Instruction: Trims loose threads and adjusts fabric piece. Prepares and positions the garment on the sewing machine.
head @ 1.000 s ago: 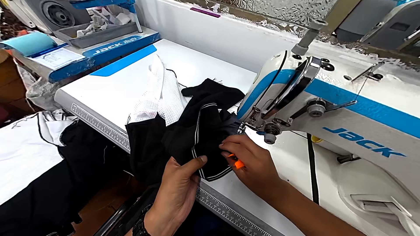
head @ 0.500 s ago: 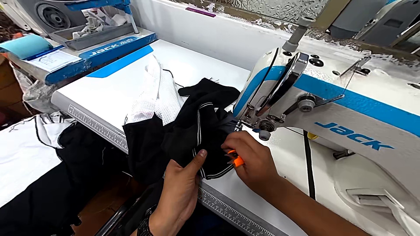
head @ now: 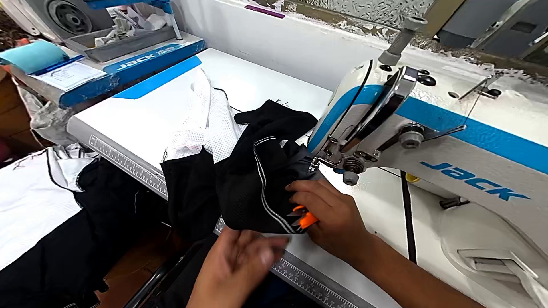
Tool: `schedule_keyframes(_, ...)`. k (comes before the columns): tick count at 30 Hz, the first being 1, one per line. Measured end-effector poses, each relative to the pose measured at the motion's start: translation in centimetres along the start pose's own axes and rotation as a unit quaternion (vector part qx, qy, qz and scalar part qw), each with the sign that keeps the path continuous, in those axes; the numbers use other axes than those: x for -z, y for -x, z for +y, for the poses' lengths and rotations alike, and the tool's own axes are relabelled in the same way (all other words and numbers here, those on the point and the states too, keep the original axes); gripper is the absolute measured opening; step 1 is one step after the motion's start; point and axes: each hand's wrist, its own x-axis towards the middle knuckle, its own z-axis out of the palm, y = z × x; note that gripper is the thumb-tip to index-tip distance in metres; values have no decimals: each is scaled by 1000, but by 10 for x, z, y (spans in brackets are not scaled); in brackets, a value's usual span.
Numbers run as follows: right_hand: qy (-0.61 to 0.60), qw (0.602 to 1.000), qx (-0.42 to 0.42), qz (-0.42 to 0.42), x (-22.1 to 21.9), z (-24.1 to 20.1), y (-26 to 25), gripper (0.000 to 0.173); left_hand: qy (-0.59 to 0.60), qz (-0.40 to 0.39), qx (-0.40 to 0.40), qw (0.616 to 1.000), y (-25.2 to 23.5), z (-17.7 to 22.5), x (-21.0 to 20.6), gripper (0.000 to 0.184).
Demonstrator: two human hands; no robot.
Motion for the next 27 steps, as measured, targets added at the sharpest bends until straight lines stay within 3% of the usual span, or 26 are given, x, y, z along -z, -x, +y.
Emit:
schedule_keyframes(1,-14,1000,-3,1,1,3,1,20,-145,-33,-70,986,14,-2,8,31)
schedule_keyframes(2,-29,1000,-10,0,1,5,2,21,-276,-40,-164,946,23,-5,16,23)
schedule_keyframes(3,-43,999,-15,-6,1,6,3,21,-381,-36,-262,886,25,-9,24,23)
schedule_keyframes(5,-61,998,-21,-18,0,7,1,20,-550,-10,-395,736,10,-12,30,49)
schedule_keyframes(7,-80,996,-41,-27,0,6,-2,17,-653,-16,-416,633,-21,-7,26,63)
schedule_keyframes(8,-93,994,-55,-29,0,6,-4,16,-668,-43,-414,617,-39,-2,24,56)
schedule_keyframes(9,-103,992,-69,-29,0,6,-4,15,-663,-68,-406,626,-55,3,23,42)
schedule_keyframes(11,-95,992,-80,-5,1,3,-4,19,-627,-105,-348,689,-79,11,22,20)
schedule_keyframes(15,-50,989,34,135,15,-11,-5,20,-418,-149,-109,889,-98,27,29,7)
schedule_keyframes(17,-72,983,58,159,20,-16,-3,17,-313,-144,-10,939,-100,36,29,12)
schedule_keyframes(20,-117,982,11,150,7,-9,0,12,-254,-122,65,957,-101,45,25,22)
schedule_keyframes(23,-113,987,-36,111,1,-5,1,19,-238,-103,87,962,-102,45,23,14)
schedule_keyframes(27,-101,990,-33,92,-3,-11,0,34,-177,-89,111,974,-99,47,25,19)
